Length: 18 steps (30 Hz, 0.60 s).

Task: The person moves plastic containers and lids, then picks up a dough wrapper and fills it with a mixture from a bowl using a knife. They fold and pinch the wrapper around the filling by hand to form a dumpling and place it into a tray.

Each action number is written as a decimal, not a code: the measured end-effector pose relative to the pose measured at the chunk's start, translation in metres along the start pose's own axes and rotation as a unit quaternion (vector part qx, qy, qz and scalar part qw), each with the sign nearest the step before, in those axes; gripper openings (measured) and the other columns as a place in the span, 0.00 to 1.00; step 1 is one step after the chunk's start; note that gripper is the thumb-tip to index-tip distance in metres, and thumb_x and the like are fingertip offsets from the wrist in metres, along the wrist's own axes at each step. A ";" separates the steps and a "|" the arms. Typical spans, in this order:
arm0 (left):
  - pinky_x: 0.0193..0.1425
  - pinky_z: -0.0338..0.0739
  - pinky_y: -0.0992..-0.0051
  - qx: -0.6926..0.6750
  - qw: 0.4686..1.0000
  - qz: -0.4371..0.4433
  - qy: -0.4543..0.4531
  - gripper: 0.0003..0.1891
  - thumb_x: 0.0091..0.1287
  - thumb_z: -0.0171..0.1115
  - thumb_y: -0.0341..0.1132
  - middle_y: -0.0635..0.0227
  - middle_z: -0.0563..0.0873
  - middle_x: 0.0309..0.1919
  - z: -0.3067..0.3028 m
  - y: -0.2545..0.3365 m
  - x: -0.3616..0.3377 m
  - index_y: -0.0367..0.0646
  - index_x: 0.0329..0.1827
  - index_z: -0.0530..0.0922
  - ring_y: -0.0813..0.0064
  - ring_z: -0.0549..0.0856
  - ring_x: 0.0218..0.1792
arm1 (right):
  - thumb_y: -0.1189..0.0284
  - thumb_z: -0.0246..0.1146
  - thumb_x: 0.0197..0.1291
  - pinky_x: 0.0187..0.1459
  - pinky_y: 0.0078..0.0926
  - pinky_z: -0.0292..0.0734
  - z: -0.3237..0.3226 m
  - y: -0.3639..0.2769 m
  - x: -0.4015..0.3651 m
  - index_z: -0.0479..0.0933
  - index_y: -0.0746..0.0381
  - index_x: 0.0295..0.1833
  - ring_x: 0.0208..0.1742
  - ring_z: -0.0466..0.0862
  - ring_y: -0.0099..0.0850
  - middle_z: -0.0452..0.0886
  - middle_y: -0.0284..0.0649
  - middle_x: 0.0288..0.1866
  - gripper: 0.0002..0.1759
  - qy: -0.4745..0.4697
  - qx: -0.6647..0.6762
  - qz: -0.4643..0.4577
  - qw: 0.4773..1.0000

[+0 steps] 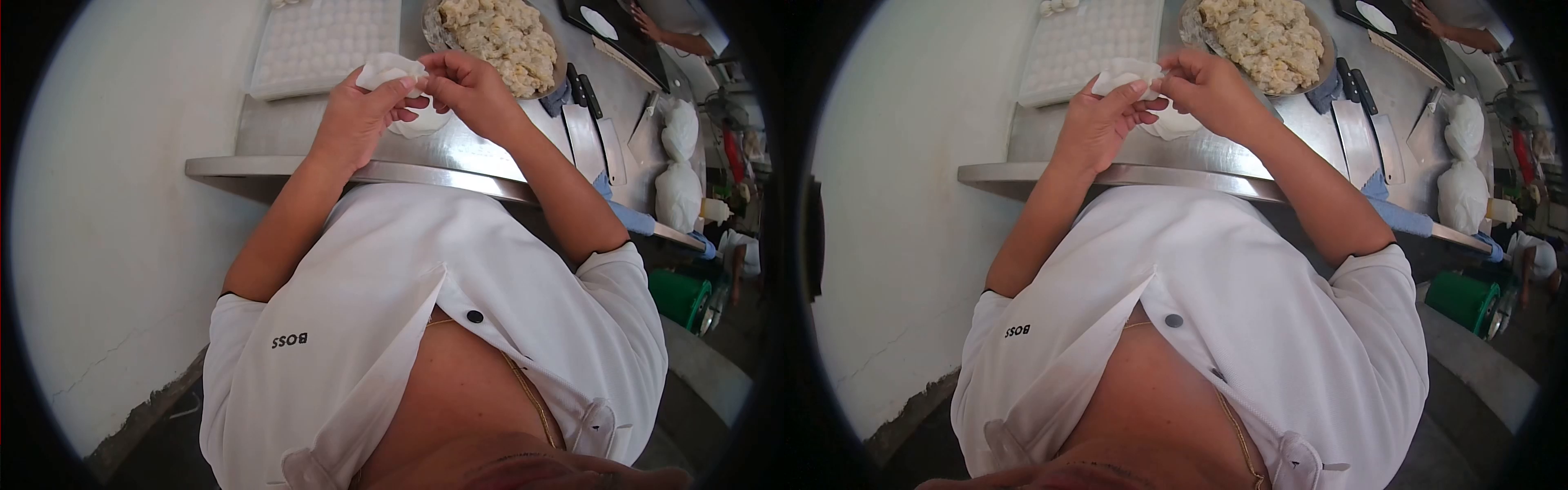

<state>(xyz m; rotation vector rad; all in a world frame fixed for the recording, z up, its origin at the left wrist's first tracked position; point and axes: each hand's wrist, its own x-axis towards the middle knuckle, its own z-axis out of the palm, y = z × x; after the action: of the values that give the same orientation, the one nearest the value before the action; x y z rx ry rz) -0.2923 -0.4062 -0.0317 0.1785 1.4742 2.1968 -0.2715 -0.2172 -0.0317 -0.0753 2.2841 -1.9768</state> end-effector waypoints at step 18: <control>0.39 0.81 0.71 0.008 0.999 -0.037 -0.003 0.20 0.68 0.64 0.31 0.54 0.84 0.45 -0.004 -0.004 0.005 0.34 0.59 0.70 0.59 0.88 0.39 | 0.69 0.64 0.64 0.36 0.25 0.74 -0.002 0.002 -0.002 0.80 0.65 0.44 0.31 0.76 0.22 0.79 0.36 0.31 0.10 -0.010 -0.087 -0.011 0.996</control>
<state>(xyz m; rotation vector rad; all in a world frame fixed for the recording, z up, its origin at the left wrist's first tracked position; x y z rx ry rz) -0.2968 -0.4062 -0.0374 0.1344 1.4720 2.1248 -0.2700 -0.2147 -0.0336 -0.1373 2.4468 -1.7747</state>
